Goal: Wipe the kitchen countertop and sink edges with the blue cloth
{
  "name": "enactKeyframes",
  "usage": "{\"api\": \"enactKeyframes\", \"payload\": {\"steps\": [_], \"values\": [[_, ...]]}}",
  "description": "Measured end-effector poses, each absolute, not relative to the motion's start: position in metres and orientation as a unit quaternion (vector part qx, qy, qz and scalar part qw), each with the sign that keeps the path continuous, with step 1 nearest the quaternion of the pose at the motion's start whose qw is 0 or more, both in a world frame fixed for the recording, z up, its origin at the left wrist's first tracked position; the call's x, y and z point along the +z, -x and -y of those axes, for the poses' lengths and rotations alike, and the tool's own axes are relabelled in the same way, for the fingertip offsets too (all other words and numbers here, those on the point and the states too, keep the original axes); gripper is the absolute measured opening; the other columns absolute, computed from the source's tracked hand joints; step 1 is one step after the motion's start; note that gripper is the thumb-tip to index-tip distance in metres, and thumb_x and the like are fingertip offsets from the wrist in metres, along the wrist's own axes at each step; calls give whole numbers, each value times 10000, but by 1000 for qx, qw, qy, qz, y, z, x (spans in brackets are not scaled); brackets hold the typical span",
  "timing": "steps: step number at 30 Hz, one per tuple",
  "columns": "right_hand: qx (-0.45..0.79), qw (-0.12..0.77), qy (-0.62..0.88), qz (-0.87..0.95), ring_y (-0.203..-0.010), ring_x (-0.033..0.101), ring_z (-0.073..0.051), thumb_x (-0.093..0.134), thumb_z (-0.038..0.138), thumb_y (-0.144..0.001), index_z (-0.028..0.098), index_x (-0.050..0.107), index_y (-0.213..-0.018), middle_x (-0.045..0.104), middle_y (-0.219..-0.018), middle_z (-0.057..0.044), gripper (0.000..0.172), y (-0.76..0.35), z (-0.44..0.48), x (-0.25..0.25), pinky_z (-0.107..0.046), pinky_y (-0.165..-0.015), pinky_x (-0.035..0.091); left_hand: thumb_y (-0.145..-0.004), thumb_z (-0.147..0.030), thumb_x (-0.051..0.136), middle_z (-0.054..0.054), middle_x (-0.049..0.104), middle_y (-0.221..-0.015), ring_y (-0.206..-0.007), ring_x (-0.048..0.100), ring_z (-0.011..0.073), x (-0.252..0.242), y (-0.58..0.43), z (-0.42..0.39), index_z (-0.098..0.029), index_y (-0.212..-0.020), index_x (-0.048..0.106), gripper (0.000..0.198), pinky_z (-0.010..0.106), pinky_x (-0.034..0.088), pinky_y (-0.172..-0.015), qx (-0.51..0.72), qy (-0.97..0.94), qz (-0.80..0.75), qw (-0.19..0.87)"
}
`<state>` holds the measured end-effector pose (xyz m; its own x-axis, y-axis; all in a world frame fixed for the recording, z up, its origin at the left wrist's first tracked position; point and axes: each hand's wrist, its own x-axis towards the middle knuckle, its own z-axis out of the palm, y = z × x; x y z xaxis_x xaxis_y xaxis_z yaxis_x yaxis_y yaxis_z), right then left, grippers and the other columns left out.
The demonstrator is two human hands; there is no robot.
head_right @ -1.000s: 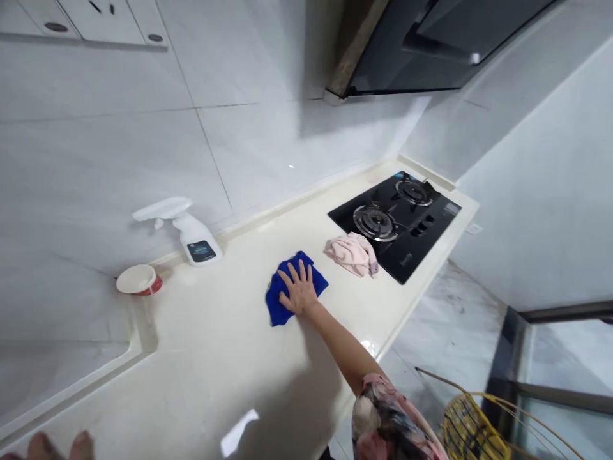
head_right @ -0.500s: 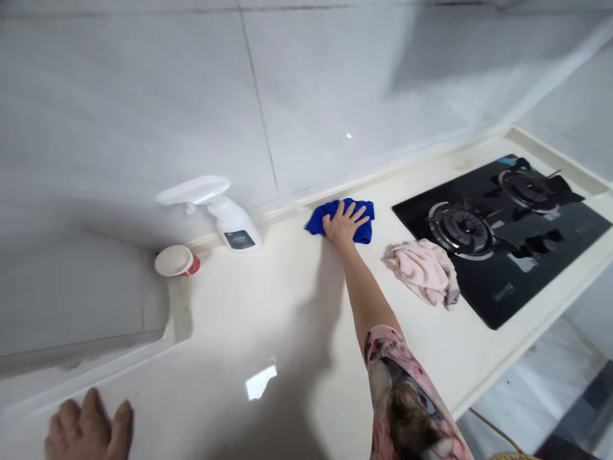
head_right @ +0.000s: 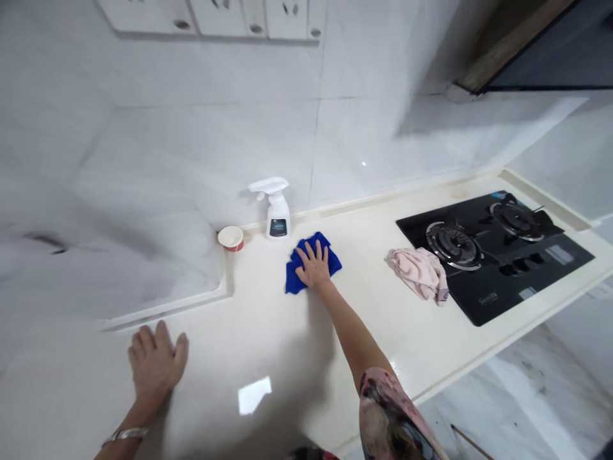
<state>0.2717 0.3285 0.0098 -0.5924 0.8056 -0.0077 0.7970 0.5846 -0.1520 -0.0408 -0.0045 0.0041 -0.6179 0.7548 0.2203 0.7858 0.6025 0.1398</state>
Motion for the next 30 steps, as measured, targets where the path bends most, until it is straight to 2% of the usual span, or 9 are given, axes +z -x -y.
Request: {"api": "enactKeyframes", "payload": {"steps": [6, 10, 12, 16, 19, 21, 23, 27, 30], "values": [[29, 47, 435, 899, -1609, 40, -439, 507, 427, -939, 239, 391, -1635, 254, -1741, -74, 730, -264, -166, -4, -644, -1266, 97, -998, -416, 413, 397, 239, -1608, -1550, 174, 517, -3, 28, 8, 87, -1534, 403, 736, 654, 166, -1252, -126, 396, 909, 23], [4, 46, 432, 901, -1612, 5, -445, 518, 424, -931, 222, 382, -1639, 257, -1738, -95, 749, -232, -70, -17, -670, -1257, 94, -984, -383, 516, 381, 235, -1621, -1543, 192, 525, 10, 26, 9, 61, -1549, 407, 727, 643, 204, -1247, -139, 381, 914, -29], [-2, 39, 427, 903, -1613, -7, -447, 521, 424, -933, 222, 378, -1642, 247, -1742, -96, 750, -212, -33, -19, -669, -1259, 85, -966, -387, 554, 342, 336, -1594, -1500, 308, 502, 19, 38, 13, 8, -1527, 476, 690, 625, 283, -1218, -156, 400, 902, -42], [0, 21, 411, 911, -1608, -16, -467, 524, 426, -938, 217, 363, -1649, 222, -1748, -105, 758, -171, 22, -14, -693, -1249, 81, -1005, -314, 417, 186, 645, -1350, -1264, 586, 323, 33, 104, 47, -123, -1303, 701, 454, 437, 466, -1105, -192, 431, 878, -79], [30, 2, 364, 931, -1603, -29, -484, 546, 424, -928, 208, 337, -1660, 182, -1757, -115, 791, -132, 55, -5, -716, -1242, 75, -989, -275, 376, 220, 535, -1504, -1432, 458, 333, 37, 172, 97, -25, -1414, 605, 543, 445, 352, -1223, -207, 393, 893, -65], [65, -6, 305, 950, -1601, -45, -487, 566, 433, -921, 208, 318, -1666, 154, -1763, -119, 817, -100, 75, 3, -721, -1247, 53, -972, -268, 373, 255, 396, -1608, -1538, 292, 394, 37, 213, 135, 37, -1475, 522, 607, 531, 235, -1275, -211, 353, 910, -49], [105, -11, 222, 969, -1602, -64, -478, 582, 453, -917, 223, 304, -1670, 133, -1768, -109, 836, -64, 89, 11, -718, -1255, 28, -974, -289, 352, 277, 327, -1639, -1562, 209, 442, 32, 244, 169, 62, -1499, 481, 644, 597, 180, -1277, -213, 316, 924, -33], [156, -31, 72, 985, -1612, -78, -436, 599, 446, -909, 256, 341, -1654, 177, -1763, -74, 811, 18, 95, 24, -684, -1276, 17, -991, -357, 331, 263, 321, -1648, -1571, 202, 437, 14, 276, 214, 34, -1522, 471, 674, 597, 168, -1284, -226, 289, 931, 2], [152, -43, 61, 986, -1617, -46, -423, 603, 416, -910, 259, 380, -1635, 223, -1751, -78, 774, 82, 83, 30, -665, -1280, 43, -1029, -385, 284, 252, 341, -1642, -1573, 215, 419, 3, 279, 227, 6, -1529, 479, 664, 592, 172, -1285, -235, 311, 920, 42]]}}
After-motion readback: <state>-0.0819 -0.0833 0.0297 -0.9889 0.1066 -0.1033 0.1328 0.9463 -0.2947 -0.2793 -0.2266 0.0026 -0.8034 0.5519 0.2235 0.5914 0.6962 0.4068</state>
